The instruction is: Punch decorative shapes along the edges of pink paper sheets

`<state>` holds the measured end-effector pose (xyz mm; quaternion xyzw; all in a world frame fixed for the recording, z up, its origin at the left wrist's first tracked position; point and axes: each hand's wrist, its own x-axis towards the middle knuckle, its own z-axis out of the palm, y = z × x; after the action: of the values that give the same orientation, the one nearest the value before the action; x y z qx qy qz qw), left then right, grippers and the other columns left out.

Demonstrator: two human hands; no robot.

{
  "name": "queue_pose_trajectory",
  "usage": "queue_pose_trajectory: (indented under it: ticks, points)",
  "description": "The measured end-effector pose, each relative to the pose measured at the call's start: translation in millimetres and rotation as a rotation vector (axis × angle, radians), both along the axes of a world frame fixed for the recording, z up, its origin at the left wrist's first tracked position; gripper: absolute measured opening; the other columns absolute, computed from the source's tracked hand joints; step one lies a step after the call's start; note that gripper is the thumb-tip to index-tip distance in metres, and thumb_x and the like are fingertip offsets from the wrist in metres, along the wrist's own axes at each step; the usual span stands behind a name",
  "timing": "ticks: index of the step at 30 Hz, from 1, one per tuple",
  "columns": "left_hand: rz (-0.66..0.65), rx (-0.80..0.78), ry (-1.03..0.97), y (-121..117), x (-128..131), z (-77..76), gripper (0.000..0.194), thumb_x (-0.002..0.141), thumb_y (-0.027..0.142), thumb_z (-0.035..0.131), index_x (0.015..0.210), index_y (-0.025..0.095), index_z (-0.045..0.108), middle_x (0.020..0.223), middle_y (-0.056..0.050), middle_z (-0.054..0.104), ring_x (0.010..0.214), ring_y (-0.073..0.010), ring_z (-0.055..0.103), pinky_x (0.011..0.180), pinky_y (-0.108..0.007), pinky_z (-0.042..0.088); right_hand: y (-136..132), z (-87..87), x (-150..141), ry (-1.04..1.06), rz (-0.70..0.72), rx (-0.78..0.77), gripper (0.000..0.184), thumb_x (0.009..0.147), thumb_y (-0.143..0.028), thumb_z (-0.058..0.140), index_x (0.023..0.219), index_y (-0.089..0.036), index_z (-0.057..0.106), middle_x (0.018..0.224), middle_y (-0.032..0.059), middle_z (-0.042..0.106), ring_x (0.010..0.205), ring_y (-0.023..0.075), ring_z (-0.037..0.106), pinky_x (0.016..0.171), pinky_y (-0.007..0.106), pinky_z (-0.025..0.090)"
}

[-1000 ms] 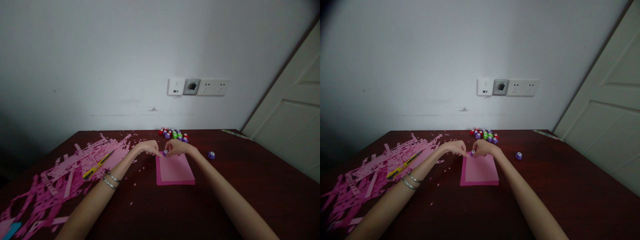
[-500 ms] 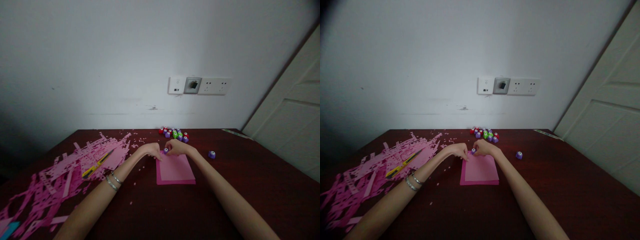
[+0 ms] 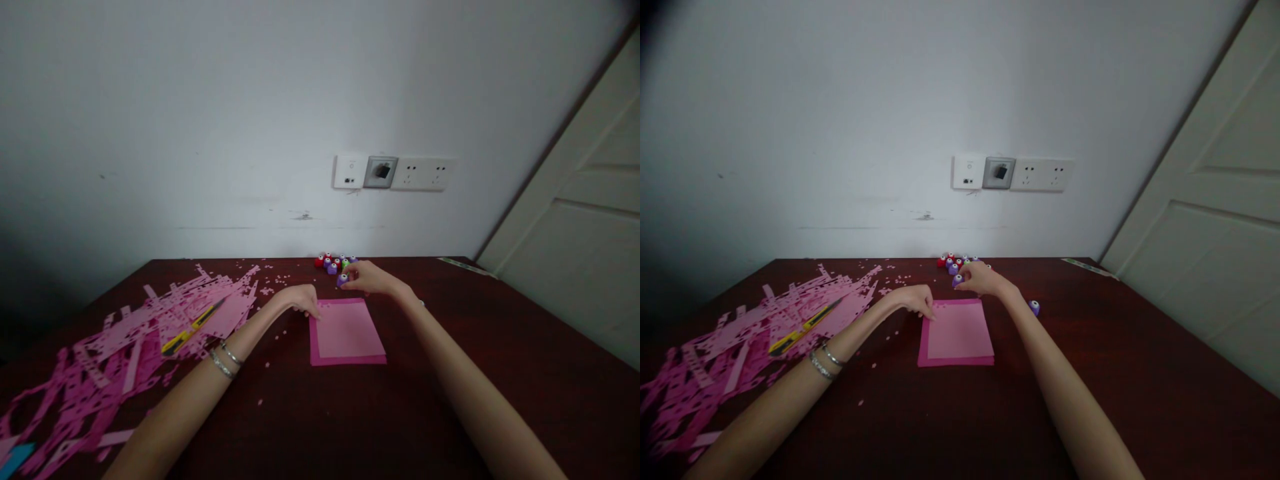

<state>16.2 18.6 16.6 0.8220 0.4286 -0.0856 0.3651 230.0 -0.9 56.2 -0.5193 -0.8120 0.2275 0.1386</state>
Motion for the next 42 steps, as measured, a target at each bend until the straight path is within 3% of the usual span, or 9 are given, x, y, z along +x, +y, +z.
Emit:
queue_pose_trajectory:
  ticks: [5,12,17,26,37,40,42]
  points:
    - [0.035,0.001,0.007,-1,0,0.9,0.025,0.059,0.036,0.067,0.051,0.014,0.06,0.046,0.001,0.053,0.039,-0.0064,0.04,0.039,-0.02,0.029,-21,8.8,35,0.023,-0.132,-0.01,0.026,0.072,-0.035,0.06,0.086,-0.013,0.061,0.071,0.0028,0.057,0.055,0.0097,0.051,0.036,0.015,0.04]
    - [0.038,-0.031,0.01,-3,1,2.6,0.022,0.059,0.033,0.065,0.053,0.013,0.06,0.045,0.002,0.051,0.038,-0.0057,0.039,0.038,-0.018,0.028,-59,-20.3,86,-0.046,-0.251,-0.167,0.029,0.072,-0.032,0.06,0.093,-0.012,0.061,0.078,0.0061,0.06,0.058,0.0117,0.055,0.034,0.015,0.044]
    - [0.05,-0.029,-0.004,-4,1,1.6,0.024,0.058,0.035,0.066,0.05,0.013,0.058,0.043,0.002,0.051,0.037,-0.0053,0.038,0.038,-0.019,0.028,-71,-32.8,110,-0.07,-0.303,-0.202,0.031,0.073,-0.032,0.059,0.096,-0.012,0.06,0.081,0.0075,0.061,0.052,0.0107,0.055,0.032,0.016,0.043]
    - [0.046,-0.044,-0.018,-2,0,-1.0,0.025,0.057,0.036,0.067,0.052,0.013,0.059,0.044,0.001,0.053,0.037,-0.0053,0.038,0.039,-0.019,0.028,-69,-35.0,123,-0.14,-0.383,-0.186,0.03,0.072,-0.029,0.06,0.097,-0.012,0.06,0.081,0.0083,0.062,0.047,0.0098,0.054,0.031,0.018,0.043]
    - [0.064,-0.042,0.005,-8,3,7.0,0.022,0.061,0.031,0.065,0.051,0.012,0.057,0.045,0.002,0.051,0.037,-0.0055,0.039,0.04,-0.021,0.03,-66,-39.0,142,-0.166,-0.472,-0.178,0.031,0.071,-0.021,0.06,0.101,-0.011,0.057,0.079,0.0097,0.063,0.045,0.0115,0.055,0.032,0.02,0.042]
    - [0.135,-0.016,-0.047,-13,0,10.8,0.025,0.063,0.034,0.063,0.054,0.012,0.056,0.046,0.002,0.051,0.04,-0.0069,0.043,0.041,-0.021,0.034,-69,-31.9,134,-0.154,-0.483,-0.095,0.034,0.071,-0.02,0.061,0.104,-0.011,0.055,0.08,0.0093,0.063,0.044,0.0109,0.055,0.033,0.02,0.041]
    - [0.219,0.008,-0.153,-20,-5,12.7,0.027,0.065,0.038,0.061,0.061,0.012,0.057,0.054,-0.001,0.054,0.049,-0.0099,0.05,0.044,-0.022,0.039,-73,-27.4,120,-0.037,-0.473,-0.041,0.03,0.073,-0.021,0.06,0.101,-0.011,0.056,0.082,0.0094,0.063,0.051,0.0119,0.057,0.038,0.019,0.044]
